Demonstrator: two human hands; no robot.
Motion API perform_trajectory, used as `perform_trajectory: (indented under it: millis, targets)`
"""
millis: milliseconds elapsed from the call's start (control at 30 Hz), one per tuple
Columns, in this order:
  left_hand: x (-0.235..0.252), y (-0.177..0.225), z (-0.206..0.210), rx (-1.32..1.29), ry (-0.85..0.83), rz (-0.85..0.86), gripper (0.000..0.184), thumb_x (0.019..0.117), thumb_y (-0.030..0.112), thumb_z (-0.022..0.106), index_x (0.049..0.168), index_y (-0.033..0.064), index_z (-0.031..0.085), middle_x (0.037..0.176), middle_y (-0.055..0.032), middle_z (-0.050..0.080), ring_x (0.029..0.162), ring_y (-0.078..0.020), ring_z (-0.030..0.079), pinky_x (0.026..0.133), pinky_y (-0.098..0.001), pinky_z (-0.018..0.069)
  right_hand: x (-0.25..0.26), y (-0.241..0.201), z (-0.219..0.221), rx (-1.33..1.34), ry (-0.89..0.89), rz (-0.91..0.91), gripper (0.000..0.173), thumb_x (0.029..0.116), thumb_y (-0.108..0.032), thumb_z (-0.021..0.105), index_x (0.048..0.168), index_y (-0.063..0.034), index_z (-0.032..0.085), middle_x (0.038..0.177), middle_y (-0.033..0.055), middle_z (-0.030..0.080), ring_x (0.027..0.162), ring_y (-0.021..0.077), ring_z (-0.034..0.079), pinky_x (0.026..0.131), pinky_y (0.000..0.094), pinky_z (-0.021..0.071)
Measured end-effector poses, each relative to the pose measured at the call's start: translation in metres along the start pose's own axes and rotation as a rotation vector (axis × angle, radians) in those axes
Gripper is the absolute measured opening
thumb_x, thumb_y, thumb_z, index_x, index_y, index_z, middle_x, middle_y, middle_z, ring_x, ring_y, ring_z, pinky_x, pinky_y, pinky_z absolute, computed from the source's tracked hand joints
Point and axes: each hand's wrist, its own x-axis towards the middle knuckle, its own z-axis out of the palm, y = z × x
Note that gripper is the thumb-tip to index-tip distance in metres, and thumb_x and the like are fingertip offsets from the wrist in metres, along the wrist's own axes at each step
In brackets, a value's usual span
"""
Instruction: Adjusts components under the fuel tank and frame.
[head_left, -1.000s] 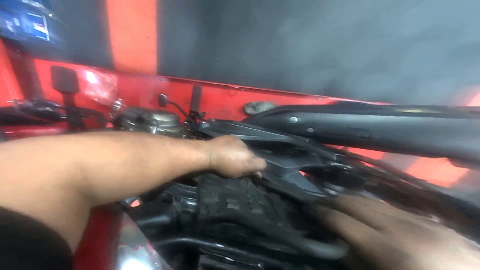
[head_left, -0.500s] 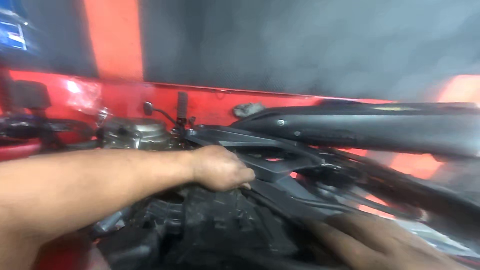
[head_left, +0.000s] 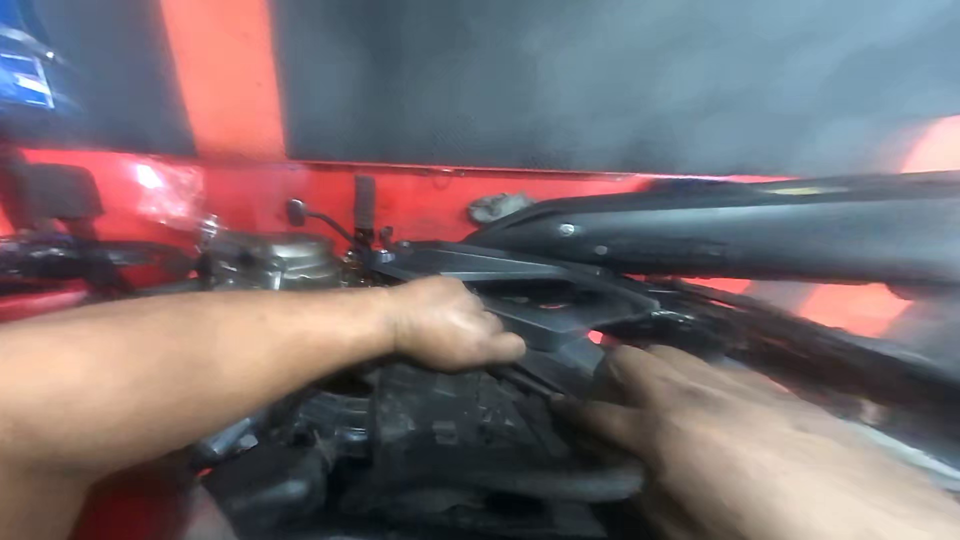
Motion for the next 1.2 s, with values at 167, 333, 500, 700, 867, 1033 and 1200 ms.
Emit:
perform_trajectory:
  millis: [167,333,500,700,867,1033,1200]
  targets:
    - [0.002,-0.005,-0.005,-0.059,-0.093,-0.02,0.018,0.1041,0.018,0.051,0.102,0.014,0.068,0.075,-0.0059,0.066,0.067,-0.027,0.067,0.054,-0.046,0.0526,-0.008,0.0,-0.004,0.049,-0.13,0.018,0.067,0.092,-0.07,0.04,0.131,-0.025,0.071,0.123,0.022,0.065,0.113,0.0442,0.062,0.081,0.0641,0.0488]
    - [0.019,-0.009,-0.027,-0.213,-0.315,-0.13,0.027,0.1057,0.04,0.054,0.108,0.0189,0.07,0.086,-0.0018,0.07,0.082,-0.0219,0.071,0.071,-0.0475,0.0581,-0.01,-0.007,0.004,-0.016,-0.095,0.055,0.078,0.0893,-0.084,0.035,0.131,-0.0296,0.071,0.128,0.0197,0.066,0.121,0.0422,0.061,0.094,0.0644,0.0474]
    - [0.034,-0.007,-0.045,-0.593,-0.466,-0.363,0.03,0.0997,0.037,0.068,0.125,0.0205,0.071,0.116,0.0017,0.072,0.108,-0.0122,0.068,0.098,-0.044,0.0554,-0.02,-0.003,0.015,0.05,0.067,-0.007,0.076,0.0935,-0.078,0.041,0.13,-0.0179,0.071,0.129,0.0258,0.064,0.12,0.0449,0.061,0.096,0.0632,0.0488]
    - [0.035,-0.01,-0.035,-0.571,-0.45,-0.357,0.041,0.0986,0.04,0.069,0.134,0.0196,0.066,0.128,-0.0003,0.069,0.119,-0.0135,0.065,0.105,-0.0436,0.0517,-0.05,-0.017,0.023,0.279,0.351,-0.236,0.036,0.1026,-0.026,0.062,0.128,-0.0015,0.066,0.112,0.0224,0.073,0.108,0.0382,0.069,0.096,0.0491,0.0547]
    - [0.041,-0.001,-0.042,-0.499,-0.498,-0.405,0.041,0.0989,0.04,0.068,0.135,0.0224,0.064,0.129,-0.0005,0.068,0.12,-0.0166,0.064,0.103,-0.0481,0.0524,-0.063,-0.009,0.02,0.33,0.245,-0.14,0.034,0.1079,-0.029,0.05,0.113,-0.0031,0.071,0.118,0.0194,0.073,0.12,0.0377,0.067,0.105,0.0524,0.049]
    - [0.051,0.01,-0.061,-0.436,-0.462,-0.342,0.029,0.0941,0.024,0.075,0.123,0.0207,0.071,0.114,0.0007,0.072,0.107,-0.0167,0.068,0.094,-0.0465,0.0568,-0.07,-0.004,0.027,0.341,0.275,-0.048,0.041,0.1069,-0.039,0.051,0.113,-0.0047,0.072,0.12,0.0262,0.069,0.117,0.0424,0.064,0.102,0.0546,0.0483]
    - [0.025,0.06,-0.066,-0.29,-0.206,-0.239,0.016,0.0999,0.021,0.062,0.108,0.015,0.075,0.102,-0.0009,0.071,0.099,-0.0176,0.069,0.082,-0.0369,0.059,-0.079,-0.01,0.041,0.236,0.428,-0.018,0.041,0.1065,-0.04,0.053,0.123,-0.0076,0.072,0.111,0.0156,0.074,0.112,0.0358,0.067,0.103,0.0498,0.047]
